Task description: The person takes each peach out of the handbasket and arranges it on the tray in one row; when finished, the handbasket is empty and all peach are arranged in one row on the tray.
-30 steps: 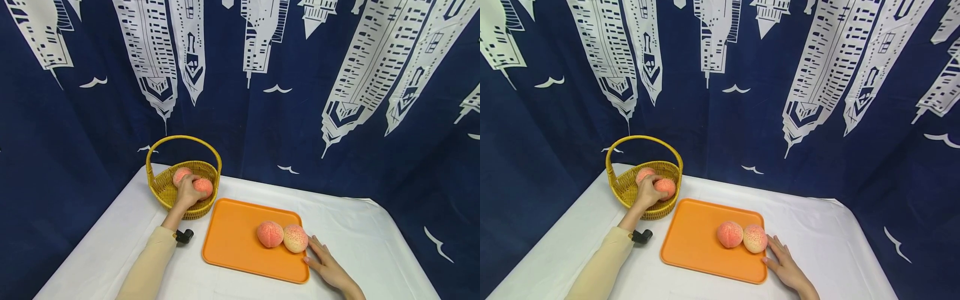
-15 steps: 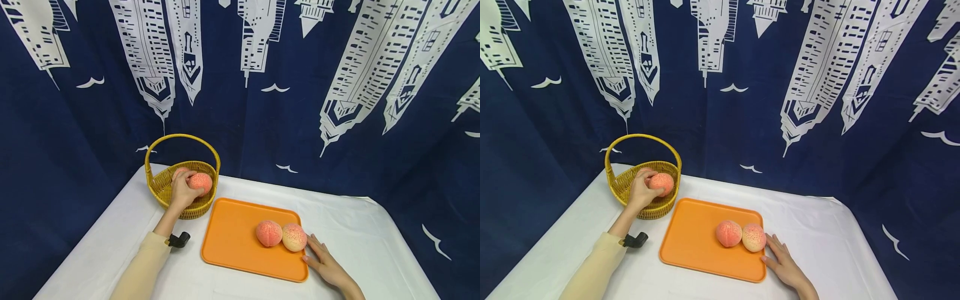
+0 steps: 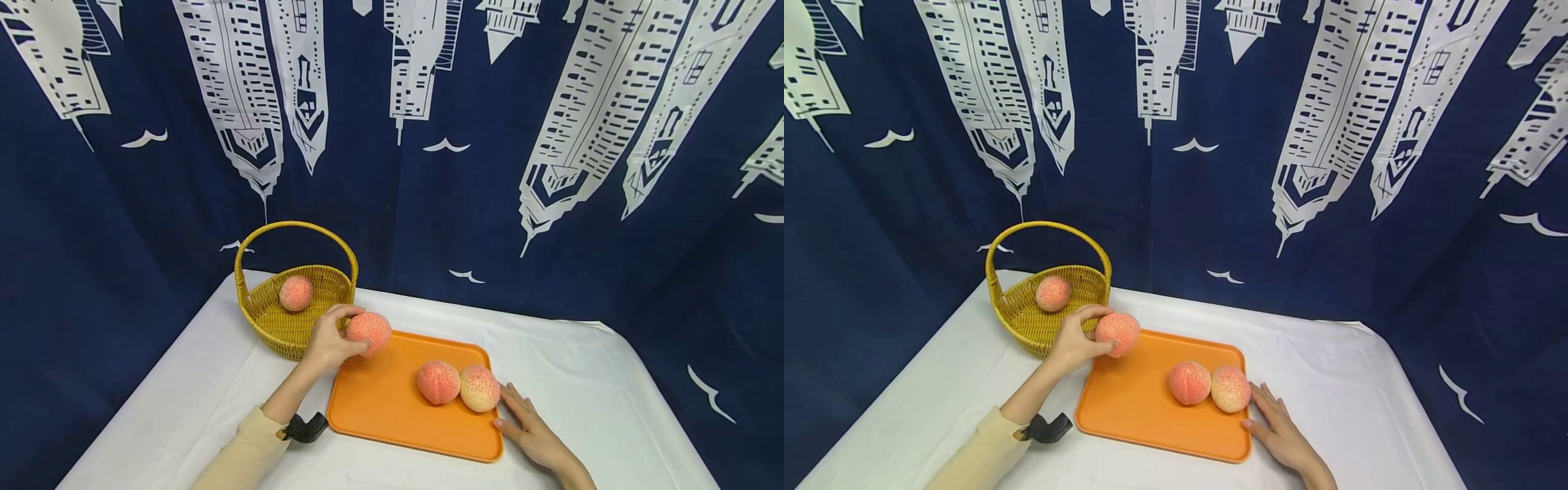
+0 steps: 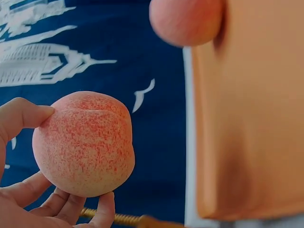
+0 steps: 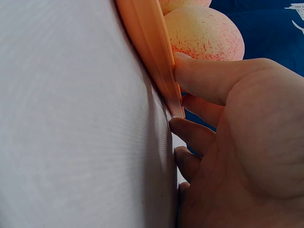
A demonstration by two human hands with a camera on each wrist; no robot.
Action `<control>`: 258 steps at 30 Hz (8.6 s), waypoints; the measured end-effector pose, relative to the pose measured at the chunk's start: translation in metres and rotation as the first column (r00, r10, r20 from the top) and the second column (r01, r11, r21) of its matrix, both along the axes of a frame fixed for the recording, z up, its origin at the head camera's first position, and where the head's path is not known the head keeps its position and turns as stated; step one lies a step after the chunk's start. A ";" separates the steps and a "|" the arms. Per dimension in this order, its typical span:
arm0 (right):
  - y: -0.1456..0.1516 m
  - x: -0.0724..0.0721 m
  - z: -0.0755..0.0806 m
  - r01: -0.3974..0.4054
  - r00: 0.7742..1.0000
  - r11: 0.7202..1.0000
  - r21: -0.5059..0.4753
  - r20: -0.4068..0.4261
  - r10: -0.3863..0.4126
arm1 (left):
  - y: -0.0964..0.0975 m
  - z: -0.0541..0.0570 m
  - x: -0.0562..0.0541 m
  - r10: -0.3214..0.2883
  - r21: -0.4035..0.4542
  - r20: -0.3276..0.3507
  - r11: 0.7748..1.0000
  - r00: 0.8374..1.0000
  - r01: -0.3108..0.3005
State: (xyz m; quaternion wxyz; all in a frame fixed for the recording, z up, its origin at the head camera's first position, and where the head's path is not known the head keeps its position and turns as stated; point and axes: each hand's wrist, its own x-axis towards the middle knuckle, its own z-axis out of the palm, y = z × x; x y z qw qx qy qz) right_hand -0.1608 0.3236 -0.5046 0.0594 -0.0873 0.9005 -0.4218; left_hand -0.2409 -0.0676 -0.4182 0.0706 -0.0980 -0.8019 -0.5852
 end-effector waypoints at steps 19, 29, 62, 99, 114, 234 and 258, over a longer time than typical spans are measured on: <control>-0.001 -0.001 -0.001 0.000 1.000 1.000 0.005 -0.004 0.000 | 0.041 -0.049 0.006 -0.153 -0.137 0.008 0.979 0.988 0.153; -0.001 -0.002 0.001 0.002 1.000 1.000 0.010 0.005 -0.002 | 0.046 -0.057 0.006 -0.162 -0.167 0.014 0.973 0.987 0.162; 0.000 -0.002 0.001 0.002 0.999 1.000 -0.024 0.035 -0.001 | 0.047 -0.061 0.011 -0.155 -0.252 0.039 0.954 0.987 0.160; 0.001 -0.001 -0.001 -0.020 1.000 1.000 -0.019 -0.010 0.020 | -0.016 -0.011 -0.010 0.045 -0.013 -0.197 0.999 0.979 -0.048; 0.000 -0.001 -0.002 -0.023 0.998 1.000 0.002 -0.061 0.023 | -0.117 -0.012 -0.087 0.251 -0.170 0.010 0.954 0.968 -0.246; 0.002 -0.001 -0.003 -0.020 0.999 1.000 -0.004 -0.040 0.020 | -0.010 -0.074 0.025 -0.026 -0.130 0.058 0.991 0.998 0.034; 0.000 -0.003 -0.004 -0.013 0.999 1.000 0.001 -0.042 0.013 | -0.015 -0.069 0.029 0.002 -0.175 0.071 0.984 0.997 0.010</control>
